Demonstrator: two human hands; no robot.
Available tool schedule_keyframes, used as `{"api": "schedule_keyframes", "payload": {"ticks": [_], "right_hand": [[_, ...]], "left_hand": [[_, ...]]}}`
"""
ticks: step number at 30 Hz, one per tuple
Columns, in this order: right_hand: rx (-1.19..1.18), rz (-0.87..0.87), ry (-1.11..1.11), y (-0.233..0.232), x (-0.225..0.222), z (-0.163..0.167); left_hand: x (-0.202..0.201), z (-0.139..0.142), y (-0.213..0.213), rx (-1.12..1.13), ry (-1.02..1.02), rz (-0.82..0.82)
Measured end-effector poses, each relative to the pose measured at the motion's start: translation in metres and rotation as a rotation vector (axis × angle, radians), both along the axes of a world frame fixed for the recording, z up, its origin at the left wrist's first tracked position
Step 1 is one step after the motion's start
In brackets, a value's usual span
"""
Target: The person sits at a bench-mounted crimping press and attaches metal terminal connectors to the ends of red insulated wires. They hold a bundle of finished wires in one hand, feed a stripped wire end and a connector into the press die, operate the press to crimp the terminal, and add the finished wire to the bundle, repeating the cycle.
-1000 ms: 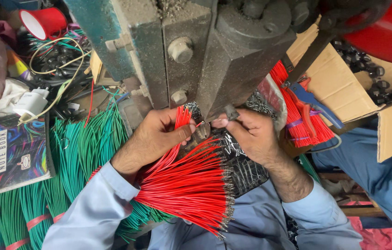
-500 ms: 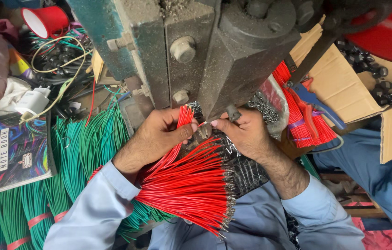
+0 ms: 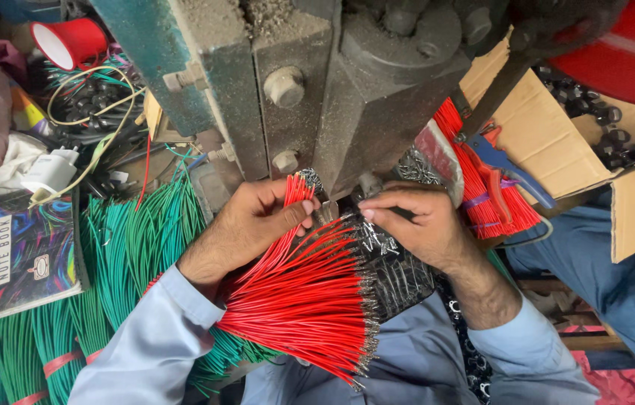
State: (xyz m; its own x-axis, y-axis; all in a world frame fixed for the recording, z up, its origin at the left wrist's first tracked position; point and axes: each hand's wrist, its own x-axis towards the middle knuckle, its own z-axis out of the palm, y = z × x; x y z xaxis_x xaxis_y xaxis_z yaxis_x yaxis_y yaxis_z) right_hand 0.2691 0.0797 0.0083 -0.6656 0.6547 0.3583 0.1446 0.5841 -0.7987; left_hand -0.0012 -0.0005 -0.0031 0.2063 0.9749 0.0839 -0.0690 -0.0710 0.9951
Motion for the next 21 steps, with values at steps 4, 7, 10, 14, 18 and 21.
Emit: {"api": "schedule_keyframes", "payload": {"ticks": [4, 7, 10, 14, 18, 21], "right_hand": [[0.245, -0.181, -0.376, -0.01, 0.005, 0.011], [0.296, -0.19, -0.342, -0.014, 0.003, 0.01], [0.234, -0.157, -0.326, -0.01, 0.008, 0.01], [0.092, -0.162, -0.308, -0.005, 0.019, 0.009], [0.22, -0.123, -0.279, -0.002, 0.027, 0.009], [0.206, -0.104, -0.316, -0.002, 0.03, 0.01]], "left_hand": [[0.002, -0.004, -0.001, -0.026, 0.036, 0.034], [0.001, -0.002, -0.003, -0.057, 0.049, 0.054], [0.001, 0.0, -0.003, -0.042, 0.058, 0.048], [0.003, 0.001, -0.002, -0.056, 0.015, 0.036], [0.004, 0.0, -0.001, -0.088, 0.021, 0.061], [0.005, -0.001, -0.002, -0.098, 0.017, 0.053]]}}
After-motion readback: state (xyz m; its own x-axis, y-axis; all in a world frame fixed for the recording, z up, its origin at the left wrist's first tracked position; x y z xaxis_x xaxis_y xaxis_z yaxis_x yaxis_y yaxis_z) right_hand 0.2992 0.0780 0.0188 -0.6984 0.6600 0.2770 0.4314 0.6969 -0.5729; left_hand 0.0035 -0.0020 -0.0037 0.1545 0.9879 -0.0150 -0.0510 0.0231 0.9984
